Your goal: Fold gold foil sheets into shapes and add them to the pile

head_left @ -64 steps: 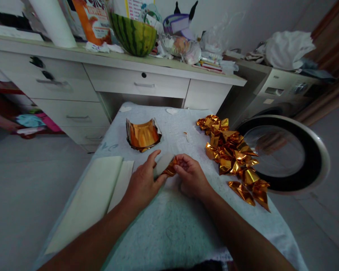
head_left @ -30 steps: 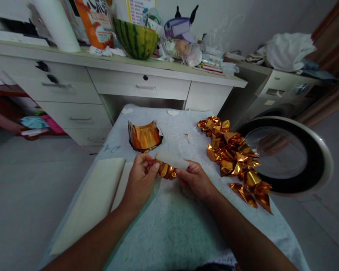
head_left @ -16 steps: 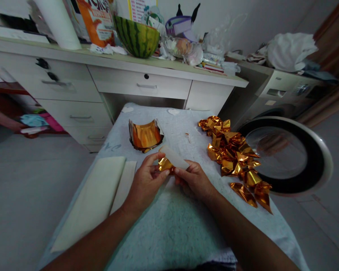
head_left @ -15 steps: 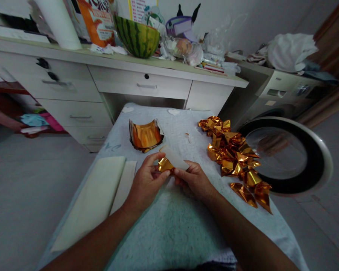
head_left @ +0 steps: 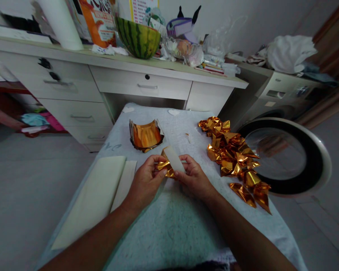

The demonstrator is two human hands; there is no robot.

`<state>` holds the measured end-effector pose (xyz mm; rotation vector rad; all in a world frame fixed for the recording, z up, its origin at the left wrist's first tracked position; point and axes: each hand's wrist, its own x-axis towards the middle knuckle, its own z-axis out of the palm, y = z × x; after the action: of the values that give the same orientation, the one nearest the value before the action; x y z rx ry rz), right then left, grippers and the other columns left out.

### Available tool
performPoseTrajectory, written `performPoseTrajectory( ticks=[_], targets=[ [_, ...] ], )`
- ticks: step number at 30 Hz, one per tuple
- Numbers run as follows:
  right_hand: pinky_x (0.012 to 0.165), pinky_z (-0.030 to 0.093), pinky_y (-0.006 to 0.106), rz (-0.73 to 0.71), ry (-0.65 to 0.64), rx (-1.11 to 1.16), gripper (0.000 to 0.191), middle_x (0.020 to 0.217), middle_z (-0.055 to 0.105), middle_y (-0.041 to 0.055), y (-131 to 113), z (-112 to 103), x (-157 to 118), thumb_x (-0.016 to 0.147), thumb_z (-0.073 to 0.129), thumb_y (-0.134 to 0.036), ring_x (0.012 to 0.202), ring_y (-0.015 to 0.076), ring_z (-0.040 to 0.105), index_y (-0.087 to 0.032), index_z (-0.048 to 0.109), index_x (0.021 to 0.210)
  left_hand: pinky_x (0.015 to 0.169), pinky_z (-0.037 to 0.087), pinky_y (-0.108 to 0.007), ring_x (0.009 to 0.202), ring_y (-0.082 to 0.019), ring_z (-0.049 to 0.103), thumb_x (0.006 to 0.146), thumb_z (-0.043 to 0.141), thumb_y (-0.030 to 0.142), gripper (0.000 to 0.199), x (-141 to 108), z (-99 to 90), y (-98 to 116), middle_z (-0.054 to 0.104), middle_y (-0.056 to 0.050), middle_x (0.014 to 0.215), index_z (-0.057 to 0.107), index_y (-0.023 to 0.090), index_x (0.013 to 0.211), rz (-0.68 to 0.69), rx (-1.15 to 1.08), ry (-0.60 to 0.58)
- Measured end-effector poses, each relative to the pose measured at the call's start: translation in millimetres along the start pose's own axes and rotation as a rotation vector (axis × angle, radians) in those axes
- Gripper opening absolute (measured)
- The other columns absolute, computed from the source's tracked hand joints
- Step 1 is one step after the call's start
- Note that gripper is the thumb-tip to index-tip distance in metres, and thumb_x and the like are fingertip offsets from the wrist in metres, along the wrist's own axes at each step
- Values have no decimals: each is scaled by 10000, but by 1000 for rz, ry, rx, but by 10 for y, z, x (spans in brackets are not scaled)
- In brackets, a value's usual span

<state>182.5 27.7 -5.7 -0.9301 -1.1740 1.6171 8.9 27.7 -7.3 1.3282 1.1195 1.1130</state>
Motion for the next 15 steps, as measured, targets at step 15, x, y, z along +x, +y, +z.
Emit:
performPoseTrajectory(
  ticks=[15],
  targets=[
    [538, 370, 222, -100, 46, -388, 626, 772, 574, -47, 3, -12, -68, 922, 564, -366, 594, 110, 499, -241, 240, 1442, 912, 525, -383, 1079, -227, 648, 850, 578, 229, 427, 7, 7, -11, 619, -92, 1284, 528, 214, 1274, -3, -26, -60]
  ],
)
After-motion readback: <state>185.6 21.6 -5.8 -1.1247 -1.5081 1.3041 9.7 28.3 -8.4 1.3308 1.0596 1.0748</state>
